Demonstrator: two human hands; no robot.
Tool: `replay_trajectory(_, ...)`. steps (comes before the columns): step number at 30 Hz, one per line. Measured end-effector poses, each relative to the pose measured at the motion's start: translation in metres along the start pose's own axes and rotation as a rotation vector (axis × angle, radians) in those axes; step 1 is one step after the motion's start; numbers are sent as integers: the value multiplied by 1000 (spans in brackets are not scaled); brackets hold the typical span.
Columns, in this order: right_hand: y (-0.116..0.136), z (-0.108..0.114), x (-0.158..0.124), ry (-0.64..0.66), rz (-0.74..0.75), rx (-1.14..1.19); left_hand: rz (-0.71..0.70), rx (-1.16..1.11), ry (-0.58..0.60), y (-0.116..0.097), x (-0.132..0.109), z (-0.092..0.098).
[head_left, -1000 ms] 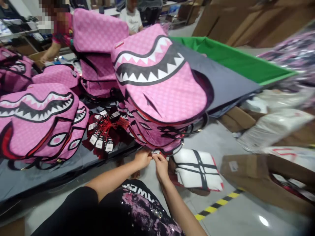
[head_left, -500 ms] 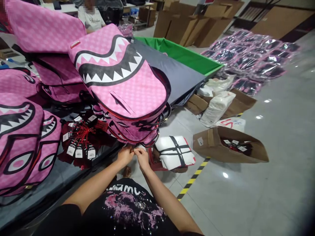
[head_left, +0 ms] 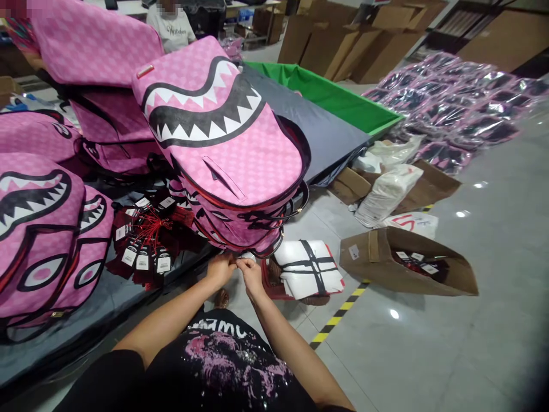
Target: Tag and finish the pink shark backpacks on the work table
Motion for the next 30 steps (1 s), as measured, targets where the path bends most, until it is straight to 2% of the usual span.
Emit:
replay_trajectory(5, -5, 4, 0, -22, -24, -8, -11, 8, 17, -3, -3, 0)
replay_trajectory(16, -15, 0, 6, 27, -49, -49, -17, -7, 2, 6, -1, 1)
replay_trajectory(26, -28, -2, 14, 4, -82, -9, -66, -16, 72, 8, 6, 2)
replay_trajectory(30, -38, -2, 15, 1, -160, 35, -79, -25, 119, 11, 11, 0)
Point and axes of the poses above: each hand's wrist, its own x-axis towards the middle knuckle, its own z-axis out of the back of the hand, y = z × x, the point moved 6 cm from there along x, towards the middle knuckle, and after that the axes turned 4 degrees about -y, right-handed, at the moved point
